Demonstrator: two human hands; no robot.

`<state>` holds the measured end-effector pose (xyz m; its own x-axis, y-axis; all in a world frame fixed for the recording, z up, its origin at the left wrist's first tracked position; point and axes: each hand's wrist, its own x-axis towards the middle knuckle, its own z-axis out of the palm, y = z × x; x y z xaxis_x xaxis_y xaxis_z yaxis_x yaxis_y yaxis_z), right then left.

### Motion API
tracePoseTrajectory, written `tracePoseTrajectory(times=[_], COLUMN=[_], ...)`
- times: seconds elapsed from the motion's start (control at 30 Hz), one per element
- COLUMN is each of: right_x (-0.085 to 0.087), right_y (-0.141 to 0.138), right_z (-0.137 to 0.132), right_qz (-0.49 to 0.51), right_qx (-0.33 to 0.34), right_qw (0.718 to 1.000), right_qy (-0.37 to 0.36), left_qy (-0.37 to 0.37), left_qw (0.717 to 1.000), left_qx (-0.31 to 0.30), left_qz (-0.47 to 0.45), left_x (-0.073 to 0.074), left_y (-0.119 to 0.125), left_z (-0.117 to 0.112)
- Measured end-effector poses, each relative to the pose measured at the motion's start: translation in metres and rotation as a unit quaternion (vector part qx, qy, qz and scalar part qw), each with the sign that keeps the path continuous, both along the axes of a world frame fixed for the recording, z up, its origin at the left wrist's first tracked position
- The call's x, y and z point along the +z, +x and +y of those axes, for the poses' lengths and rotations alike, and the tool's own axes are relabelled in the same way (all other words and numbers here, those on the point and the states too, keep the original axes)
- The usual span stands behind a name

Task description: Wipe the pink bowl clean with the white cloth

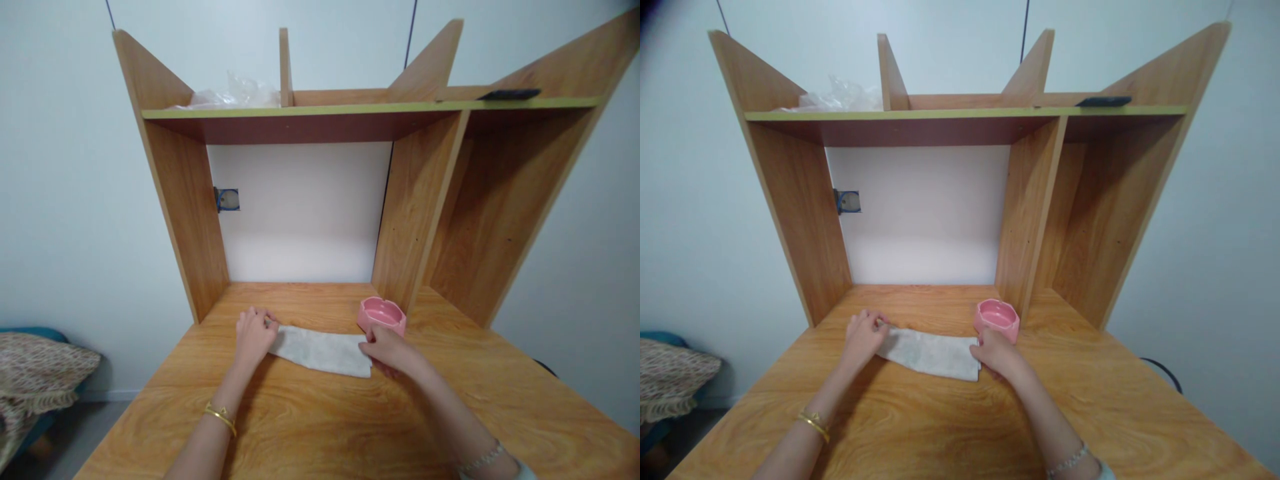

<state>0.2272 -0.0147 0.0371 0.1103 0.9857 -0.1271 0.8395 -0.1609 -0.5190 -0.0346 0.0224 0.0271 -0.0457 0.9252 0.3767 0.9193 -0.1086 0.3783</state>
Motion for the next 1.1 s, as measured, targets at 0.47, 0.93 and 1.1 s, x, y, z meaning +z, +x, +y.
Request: tracePoseTrajectory(times=[0.47,0.93,1.1], right_x=[-0.007,-0.006,-0.008], right_y=[-0.015,-0.035,-0.036], right_z=[-0.015,-0.017,-0.016], right_qz=[-0.164,-0.188,-0.150], right_qx=[0.229,0.227,0.216], right_qw=[0.956,0.950,0.957], right_qy=[0.086,0.106,0.122], left_qy=[-0.076,-0.046,-0.002], left_qw=[0.950,0.952,0.962], left_qx=[-0.301,-0.286,-0.246], left_qz=[0.025,0.098,0.116], left_x=[0.002,-0.006,-0.007], left_y=[0.015,0.023,0.031], left_z=[-0.018,-0.024,-0.021])
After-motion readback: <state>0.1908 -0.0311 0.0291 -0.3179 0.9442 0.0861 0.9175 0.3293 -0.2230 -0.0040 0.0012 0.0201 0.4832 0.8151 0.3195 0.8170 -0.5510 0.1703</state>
